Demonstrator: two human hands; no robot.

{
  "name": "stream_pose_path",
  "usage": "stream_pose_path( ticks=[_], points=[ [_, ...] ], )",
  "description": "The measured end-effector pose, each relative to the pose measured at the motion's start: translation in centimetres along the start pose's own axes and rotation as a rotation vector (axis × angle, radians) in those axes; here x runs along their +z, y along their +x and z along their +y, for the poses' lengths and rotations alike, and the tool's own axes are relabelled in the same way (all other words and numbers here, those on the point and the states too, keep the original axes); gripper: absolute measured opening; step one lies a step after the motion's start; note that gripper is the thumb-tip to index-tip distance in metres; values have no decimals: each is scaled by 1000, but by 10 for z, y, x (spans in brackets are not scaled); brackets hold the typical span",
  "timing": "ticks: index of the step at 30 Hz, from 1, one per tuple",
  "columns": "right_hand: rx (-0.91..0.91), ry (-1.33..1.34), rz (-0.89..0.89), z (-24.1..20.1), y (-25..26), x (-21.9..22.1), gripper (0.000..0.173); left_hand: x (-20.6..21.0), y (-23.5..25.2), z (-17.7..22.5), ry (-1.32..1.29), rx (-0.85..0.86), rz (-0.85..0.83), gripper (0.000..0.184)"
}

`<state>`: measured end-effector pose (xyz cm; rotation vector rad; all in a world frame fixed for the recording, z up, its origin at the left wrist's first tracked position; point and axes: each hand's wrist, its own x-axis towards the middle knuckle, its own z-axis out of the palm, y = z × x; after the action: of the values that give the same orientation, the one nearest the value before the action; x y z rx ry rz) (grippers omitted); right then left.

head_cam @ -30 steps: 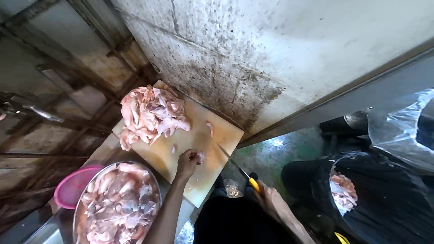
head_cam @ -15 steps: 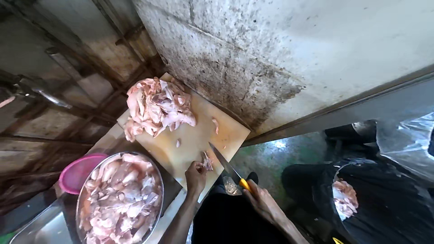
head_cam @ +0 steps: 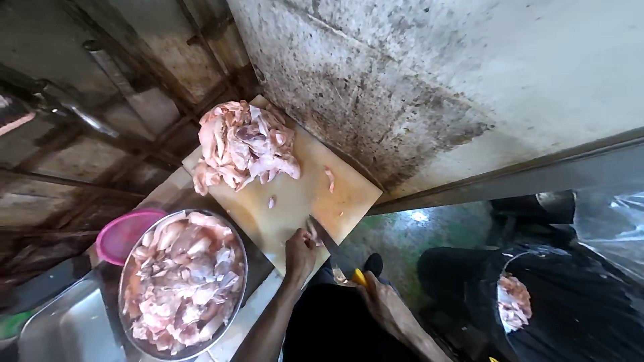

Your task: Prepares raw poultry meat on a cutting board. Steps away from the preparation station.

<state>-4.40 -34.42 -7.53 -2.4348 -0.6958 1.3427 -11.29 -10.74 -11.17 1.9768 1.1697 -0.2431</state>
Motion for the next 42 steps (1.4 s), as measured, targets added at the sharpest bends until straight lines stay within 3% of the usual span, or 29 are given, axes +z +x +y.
stream_pose_path(
  ticks=[9,15,22,28,37,42],
  points=[
    [5,60,-62,-25,19,7,44,5,-6,-1,7,32,10,22],
    [50,-26,-102,-18,-7,4,43,8,-4,-1,20,56,15,21],
    [110,-106,-39,-75,39,12,42,9,-9,8,126,71,-5,21],
    [94,-163,-21,-54,30,16,43,0,-6,9,168,71,-36,16],
    [238,-246,-126,-41,-29,-4,46,3,-10,0,159,103,2,19],
    [232,-241,-118,-59,-9,6,45,6,-13,6,235,82,-38,23]
  ],
)
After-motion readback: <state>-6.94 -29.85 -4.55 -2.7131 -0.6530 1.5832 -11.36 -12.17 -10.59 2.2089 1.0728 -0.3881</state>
